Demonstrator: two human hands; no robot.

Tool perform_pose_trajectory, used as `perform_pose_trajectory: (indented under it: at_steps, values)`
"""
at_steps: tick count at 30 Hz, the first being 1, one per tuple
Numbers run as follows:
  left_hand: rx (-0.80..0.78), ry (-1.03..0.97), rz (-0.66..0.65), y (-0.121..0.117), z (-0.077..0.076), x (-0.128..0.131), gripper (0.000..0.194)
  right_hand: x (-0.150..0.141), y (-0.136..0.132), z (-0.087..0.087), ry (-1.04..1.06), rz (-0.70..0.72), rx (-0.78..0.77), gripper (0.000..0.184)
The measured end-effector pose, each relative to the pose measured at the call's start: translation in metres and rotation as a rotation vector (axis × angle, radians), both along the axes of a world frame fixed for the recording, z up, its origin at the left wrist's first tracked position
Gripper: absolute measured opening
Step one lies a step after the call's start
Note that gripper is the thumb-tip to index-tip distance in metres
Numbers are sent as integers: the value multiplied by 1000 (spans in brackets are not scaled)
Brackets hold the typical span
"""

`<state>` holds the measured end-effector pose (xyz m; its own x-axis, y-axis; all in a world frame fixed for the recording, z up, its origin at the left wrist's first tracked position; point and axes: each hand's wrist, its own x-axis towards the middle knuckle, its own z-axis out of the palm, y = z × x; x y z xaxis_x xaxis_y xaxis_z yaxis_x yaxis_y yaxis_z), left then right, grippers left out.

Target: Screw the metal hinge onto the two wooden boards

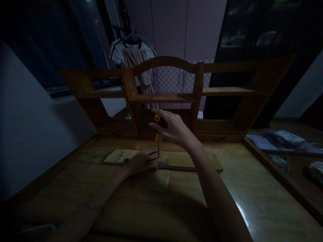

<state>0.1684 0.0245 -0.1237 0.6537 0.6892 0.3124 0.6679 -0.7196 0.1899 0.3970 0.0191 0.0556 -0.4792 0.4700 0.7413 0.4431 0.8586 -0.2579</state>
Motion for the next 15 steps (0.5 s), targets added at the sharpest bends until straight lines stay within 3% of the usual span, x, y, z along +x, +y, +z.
perform_pose_trajectory:
  at_steps: [11,15]
  values:
    - [28,-116,-24,1,1,-2,67,25,-20,25,36,-210,142,41]
    - [89,-261,162,17,14,-27,44,34,-29,33,53,-248,161,40]
